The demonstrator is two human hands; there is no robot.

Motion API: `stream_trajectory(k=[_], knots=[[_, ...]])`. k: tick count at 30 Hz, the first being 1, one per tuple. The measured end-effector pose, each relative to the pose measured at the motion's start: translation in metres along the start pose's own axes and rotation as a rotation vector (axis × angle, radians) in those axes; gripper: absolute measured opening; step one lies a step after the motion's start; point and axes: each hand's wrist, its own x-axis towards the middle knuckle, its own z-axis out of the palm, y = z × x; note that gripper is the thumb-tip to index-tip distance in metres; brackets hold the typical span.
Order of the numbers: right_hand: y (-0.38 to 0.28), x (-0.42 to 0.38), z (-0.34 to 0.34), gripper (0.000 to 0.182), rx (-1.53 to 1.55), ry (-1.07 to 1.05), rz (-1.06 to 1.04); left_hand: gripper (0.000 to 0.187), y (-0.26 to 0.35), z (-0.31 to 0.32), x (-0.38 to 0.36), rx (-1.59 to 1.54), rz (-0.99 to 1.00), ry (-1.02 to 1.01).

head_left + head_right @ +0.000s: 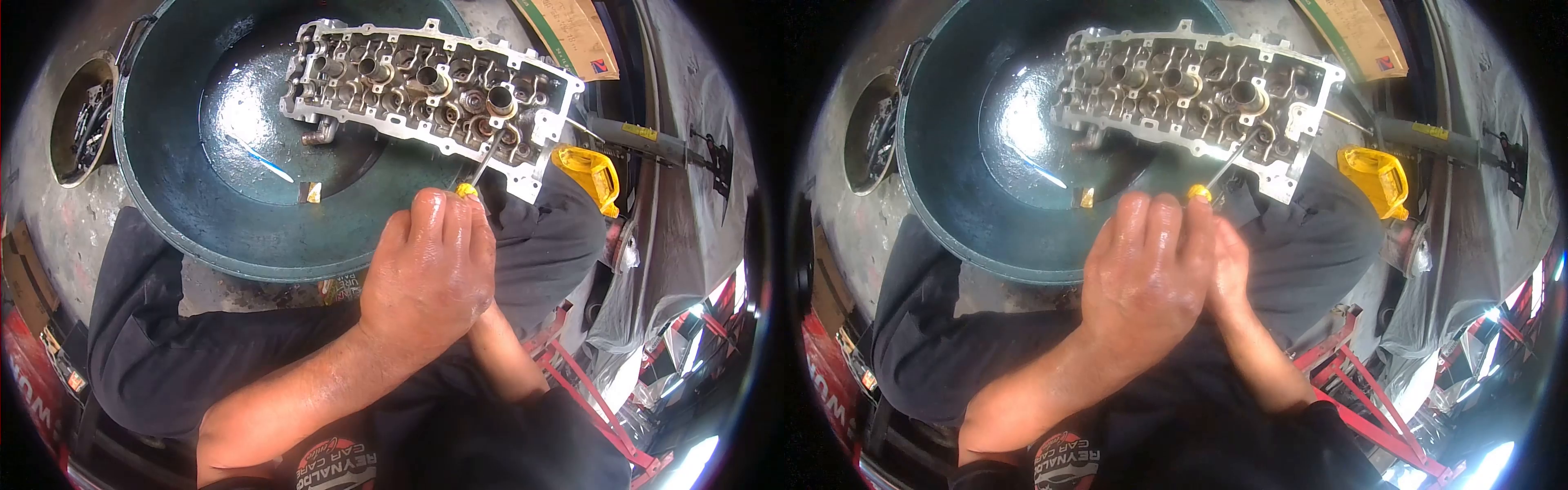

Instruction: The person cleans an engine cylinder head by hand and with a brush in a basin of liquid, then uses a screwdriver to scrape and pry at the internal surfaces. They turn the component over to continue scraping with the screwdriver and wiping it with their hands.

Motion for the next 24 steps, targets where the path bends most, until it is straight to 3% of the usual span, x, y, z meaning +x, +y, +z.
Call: stream_trajectory(k=[11, 14, 24], knots=[[-0.011, -0.004, 0.012, 0.026, -0.026, 0.047, 0.013, 0.035, 0.005, -0.007, -0.005, 0.058, 0.032, -0.018], [-0.012, -0.007, 0.014, 0.027, 0.147, -0.018, 0.029, 0.034, 0.012, 0.0, -0.006, 0.111, 0.048, -0.015], [-0.006, -0.01, 0.009, 0.028, -0.023, -0.001, -0.018, 0.038, 0.014, 0.006, -0.003, -0.05, -0.026, -0.019]])
